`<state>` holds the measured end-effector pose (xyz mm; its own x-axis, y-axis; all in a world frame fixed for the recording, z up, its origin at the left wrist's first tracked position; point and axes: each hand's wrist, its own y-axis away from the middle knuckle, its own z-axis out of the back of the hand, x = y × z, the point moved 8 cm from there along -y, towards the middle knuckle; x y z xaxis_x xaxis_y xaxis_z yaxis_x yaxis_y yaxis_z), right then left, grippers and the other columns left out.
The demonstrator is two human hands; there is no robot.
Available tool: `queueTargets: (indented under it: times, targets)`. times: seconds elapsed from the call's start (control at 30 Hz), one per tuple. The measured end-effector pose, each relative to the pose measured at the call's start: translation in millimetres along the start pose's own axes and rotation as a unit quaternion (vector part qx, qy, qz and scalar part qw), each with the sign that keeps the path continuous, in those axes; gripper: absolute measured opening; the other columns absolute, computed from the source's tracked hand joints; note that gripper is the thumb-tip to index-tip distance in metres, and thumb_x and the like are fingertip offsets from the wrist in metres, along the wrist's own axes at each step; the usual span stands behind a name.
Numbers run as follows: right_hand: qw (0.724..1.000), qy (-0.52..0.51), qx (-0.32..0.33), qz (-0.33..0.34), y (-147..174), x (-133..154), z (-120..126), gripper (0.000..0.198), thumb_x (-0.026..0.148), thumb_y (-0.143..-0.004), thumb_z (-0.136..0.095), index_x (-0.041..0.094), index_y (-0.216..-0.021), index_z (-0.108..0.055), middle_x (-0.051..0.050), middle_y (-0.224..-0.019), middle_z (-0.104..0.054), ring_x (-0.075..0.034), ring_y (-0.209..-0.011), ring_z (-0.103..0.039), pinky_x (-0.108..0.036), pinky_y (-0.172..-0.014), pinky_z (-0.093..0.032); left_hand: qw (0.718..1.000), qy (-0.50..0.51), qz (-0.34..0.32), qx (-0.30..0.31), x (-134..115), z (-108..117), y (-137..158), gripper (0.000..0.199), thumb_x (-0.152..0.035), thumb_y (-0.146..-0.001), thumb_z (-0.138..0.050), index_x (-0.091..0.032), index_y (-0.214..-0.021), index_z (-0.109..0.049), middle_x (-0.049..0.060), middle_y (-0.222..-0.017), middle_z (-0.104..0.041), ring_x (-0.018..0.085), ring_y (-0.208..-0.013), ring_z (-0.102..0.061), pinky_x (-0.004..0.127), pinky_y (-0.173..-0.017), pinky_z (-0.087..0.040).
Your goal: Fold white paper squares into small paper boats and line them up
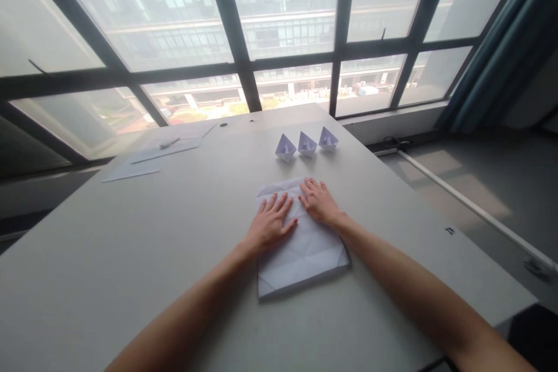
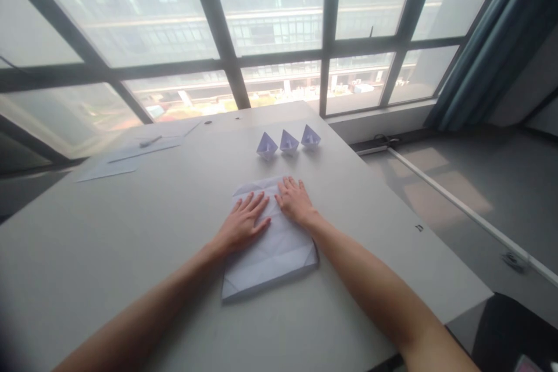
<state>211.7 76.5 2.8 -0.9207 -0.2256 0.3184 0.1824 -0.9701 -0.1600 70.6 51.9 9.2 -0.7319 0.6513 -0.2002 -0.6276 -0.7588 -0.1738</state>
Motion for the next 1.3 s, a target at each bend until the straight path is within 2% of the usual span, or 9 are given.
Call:
queueTargets:
  times: [0.3,0.63,0.83,0.97,1.1,1.2,1.3]
  targets:
    - [0.999,-0.010,-0.012,-0.029,-5,-2,8,0.053,0.035,-0.099,-0.038,0.014,-0.148,-0.038,-0.013,-0.157,-0.034,-0.025,-0.147,-0.024,-0.050,-0.119,-0.014,0.995,-0.087,0.010,0.055,-4,-2,-5,0.065,-0.053,-0.099,-0.034,-0.021,-0.155,-0.029,0.007,-0.162,-0.023,0.034,-0.149,-0.015,0.055,-0.118,-0.016]
    - [0.999,-0.009,-0.026,-0.028,-3,-2,12,0.051,0.035,-0.100,-0.040,0.014,-0.146,-0.040,-0.012,-0.156,-0.036,-0.025,-0.146,-0.025,-0.049,-0.120,-0.016,0.995,-0.089,-0.016,0.040,-2,-6,-5,0.065,-0.053,-0.099,-0.030,-0.021,-0.155,-0.027,0.007,-0.162,-0.021,0.034,-0.150,-0.012,0.055,-0.118,-0.015]
    - [0.995,0.041,-0.090,-0.025,8,18,33,0.045,0.023,-0.099,-0.039,0.013,-0.143,-0.043,-0.014,-0.158,-0.032,-0.026,-0.149,-0.016,-0.053,-0.121,-0.008,0.994,-0.091,-0.036,0.045,-4,-10,-5,0.067,-0.054,-0.099,-0.027,-0.019,-0.156,-0.025,0.006,-0.163,-0.017,0.034,-0.150,-0.008,0.056,-0.118,-0.015]
    - [0.998,0.019,-0.044,0.037,9,36,19,0.045,0.029,-0.103,-0.032,0.014,-0.144,-0.043,-0.013,-0.157,-0.034,-0.023,-0.148,-0.022,-0.048,-0.120,-0.017,0.995,-0.085,-0.037,0.033,-4,-11,-5,0.073,-0.056,-0.098,-0.028,-0.015,-0.158,-0.017,0.008,-0.162,-0.021,0.032,-0.150,-0.009,0.055,-0.119,-0.014]
    - [1.000,0.017,-0.007,0.024,6,23,8,0.054,0.041,-0.102,-0.034,0.011,-0.147,-0.039,-0.016,-0.157,-0.033,-0.027,-0.147,-0.023,-0.051,-0.120,-0.015,0.994,-0.095,-0.032,0.037,-5,-14,-3,0.074,-0.056,-0.097,-0.031,-0.011,-0.156,-0.023,0.011,-0.162,-0.022,0.033,-0.150,-0.009,0.054,-0.119,-0.013]
    - [1.000,0.025,0.002,0.015,4,13,7,0.056,0.041,-0.101,-0.035,0.012,-0.149,-0.037,-0.015,-0.158,-0.031,-0.026,-0.147,-0.023,-0.051,-0.120,-0.013,0.995,-0.091,-0.021,0.039,-8,-9,-2,0.072,-0.056,-0.096,-0.035,-0.014,-0.155,-0.028,0.010,-0.161,-0.023,0.033,-0.150,-0.012,0.053,-0.119,-0.015]
    - [1.000,0.024,0.005,0.011,3,9,7,0.057,0.040,-0.101,-0.035,0.011,-0.150,-0.035,-0.015,-0.159,-0.028,-0.025,-0.148,-0.023,-0.049,-0.120,-0.012,0.997,-0.076,-0.007,0.029,-9,1,-3,0.067,-0.056,-0.096,-0.038,-0.019,-0.152,-0.035,0.008,-0.159,-0.031,0.030,-0.148,-0.021,0.048,-0.119,-0.020]
